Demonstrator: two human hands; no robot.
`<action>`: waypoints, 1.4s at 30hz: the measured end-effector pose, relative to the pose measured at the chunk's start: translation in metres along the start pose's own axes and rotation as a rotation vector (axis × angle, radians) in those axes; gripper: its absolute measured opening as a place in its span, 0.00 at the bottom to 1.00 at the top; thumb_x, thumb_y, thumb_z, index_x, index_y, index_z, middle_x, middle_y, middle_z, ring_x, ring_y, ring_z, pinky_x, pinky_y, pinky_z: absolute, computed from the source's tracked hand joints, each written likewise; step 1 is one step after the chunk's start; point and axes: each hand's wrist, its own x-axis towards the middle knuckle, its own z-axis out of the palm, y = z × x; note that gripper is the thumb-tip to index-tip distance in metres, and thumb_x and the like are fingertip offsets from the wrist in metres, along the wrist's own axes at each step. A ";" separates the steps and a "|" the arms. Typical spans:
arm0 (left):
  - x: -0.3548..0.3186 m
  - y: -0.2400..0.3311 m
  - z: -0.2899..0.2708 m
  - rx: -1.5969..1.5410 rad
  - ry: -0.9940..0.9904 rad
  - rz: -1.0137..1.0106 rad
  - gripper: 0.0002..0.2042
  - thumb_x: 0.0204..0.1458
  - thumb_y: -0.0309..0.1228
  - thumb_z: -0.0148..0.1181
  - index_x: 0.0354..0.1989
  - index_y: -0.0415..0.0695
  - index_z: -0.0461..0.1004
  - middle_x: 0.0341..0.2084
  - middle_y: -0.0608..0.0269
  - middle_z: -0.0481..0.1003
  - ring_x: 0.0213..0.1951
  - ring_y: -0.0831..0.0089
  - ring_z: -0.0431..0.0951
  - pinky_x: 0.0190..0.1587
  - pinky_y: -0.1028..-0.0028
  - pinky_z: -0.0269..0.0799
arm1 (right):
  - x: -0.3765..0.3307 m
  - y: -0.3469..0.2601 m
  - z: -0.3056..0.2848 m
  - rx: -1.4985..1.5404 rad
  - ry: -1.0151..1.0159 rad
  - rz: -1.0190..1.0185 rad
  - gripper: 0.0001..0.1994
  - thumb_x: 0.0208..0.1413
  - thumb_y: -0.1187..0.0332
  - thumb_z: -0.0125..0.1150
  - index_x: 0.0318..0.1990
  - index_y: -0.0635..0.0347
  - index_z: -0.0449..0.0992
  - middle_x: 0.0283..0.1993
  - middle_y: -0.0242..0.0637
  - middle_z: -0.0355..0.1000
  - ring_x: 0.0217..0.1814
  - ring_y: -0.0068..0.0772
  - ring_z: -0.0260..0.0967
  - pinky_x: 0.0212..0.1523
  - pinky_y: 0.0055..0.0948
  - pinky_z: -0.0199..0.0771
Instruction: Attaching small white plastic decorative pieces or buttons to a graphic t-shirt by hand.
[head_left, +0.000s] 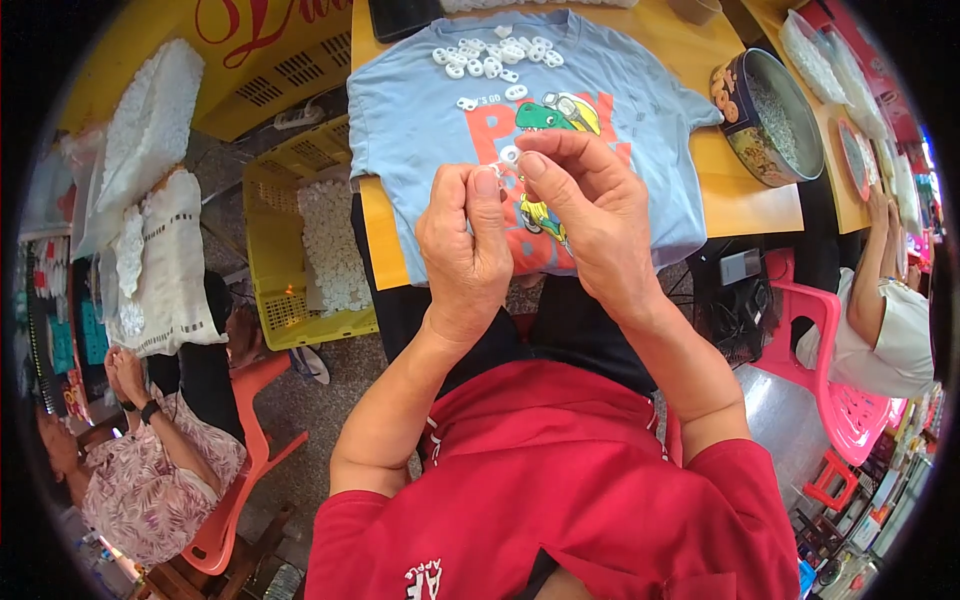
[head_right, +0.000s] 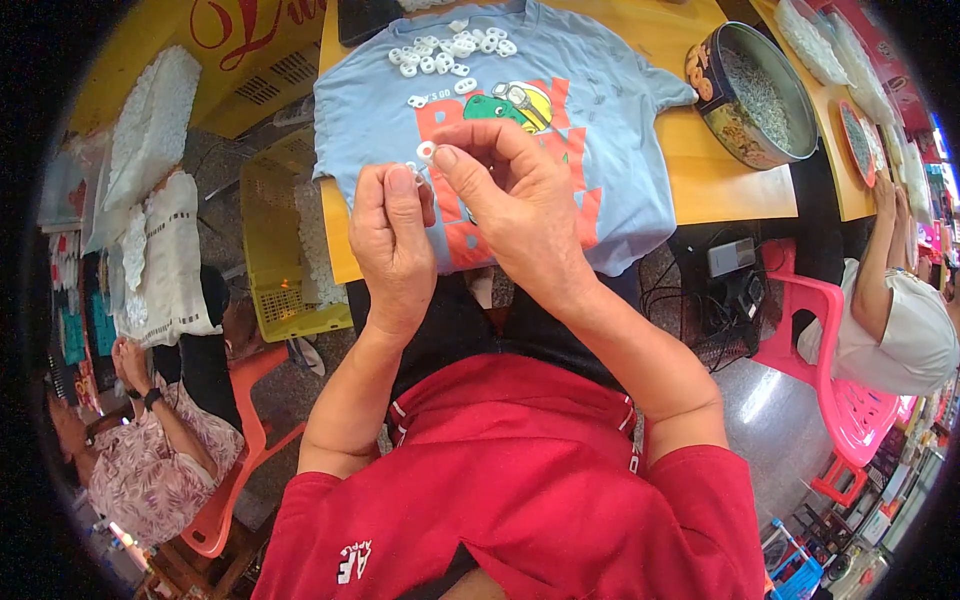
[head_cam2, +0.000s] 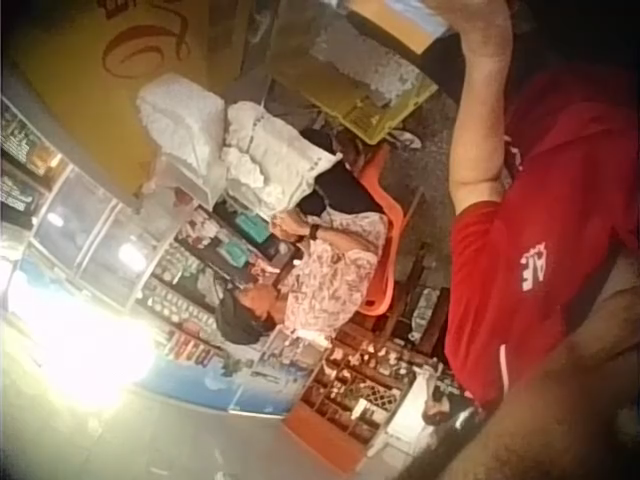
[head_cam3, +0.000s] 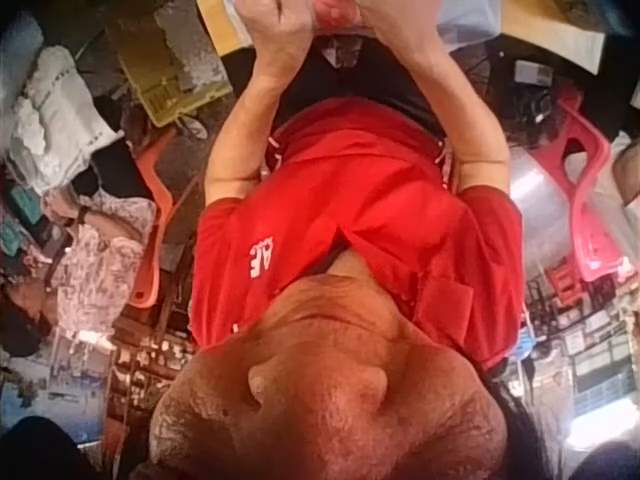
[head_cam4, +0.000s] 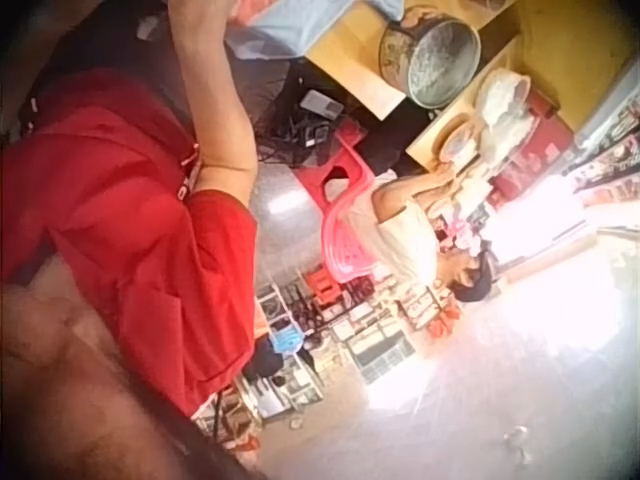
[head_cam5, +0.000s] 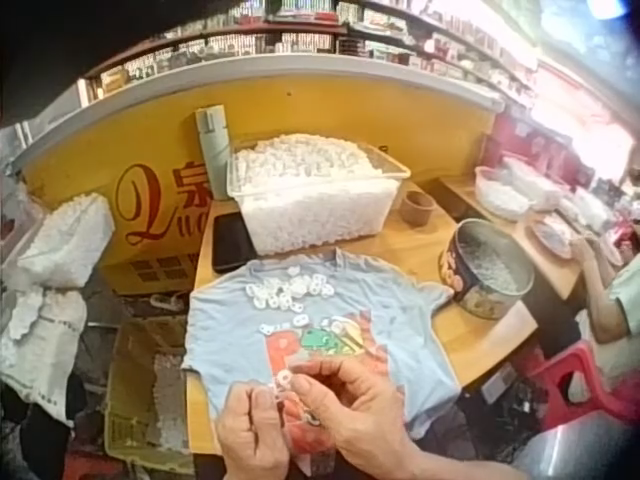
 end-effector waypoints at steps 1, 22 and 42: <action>0.000 0.000 0.000 -0.005 0.005 -0.007 0.10 0.64 0.30 0.47 0.32 0.38 0.66 0.19 0.63 0.69 0.19 0.79 0.64 0.22 0.76 0.62 | -0.001 0.000 0.001 0.001 0.000 0.000 0.11 0.58 0.71 0.61 0.47 0.65 0.75 0.44 0.34 0.74 0.43 0.19 0.70 0.44 0.21 0.72; 0.002 0.002 -0.003 -0.135 -0.066 0.031 0.09 0.65 0.29 0.44 0.32 0.38 0.64 0.18 0.66 0.67 0.20 0.82 0.62 0.22 0.76 0.59 | 0.004 -0.005 -0.007 -0.211 -0.225 -0.152 0.12 0.59 0.77 0.56 0.50 0.69 0.74 0.46 0.37 0.73 0.48 0.24 0.71 0.51 0.24 0.72; -0.003 0.002 0.000 -0.173 0.000 0.076 0.10 0.66 0.30 0.42 0.31 0.40 0.61 0.26 0.68 0.61 0.27 0.81 0.58 0.30 0.79 0.59 | -0.003 -0.001 0.008 0.009 -0.193 -0.041 0.11 0.60 0.77 0.55 0.50 0.67 0.73 0.46 0.35 0.73 0.49 0.21 0.70 0.50 0.23 0.72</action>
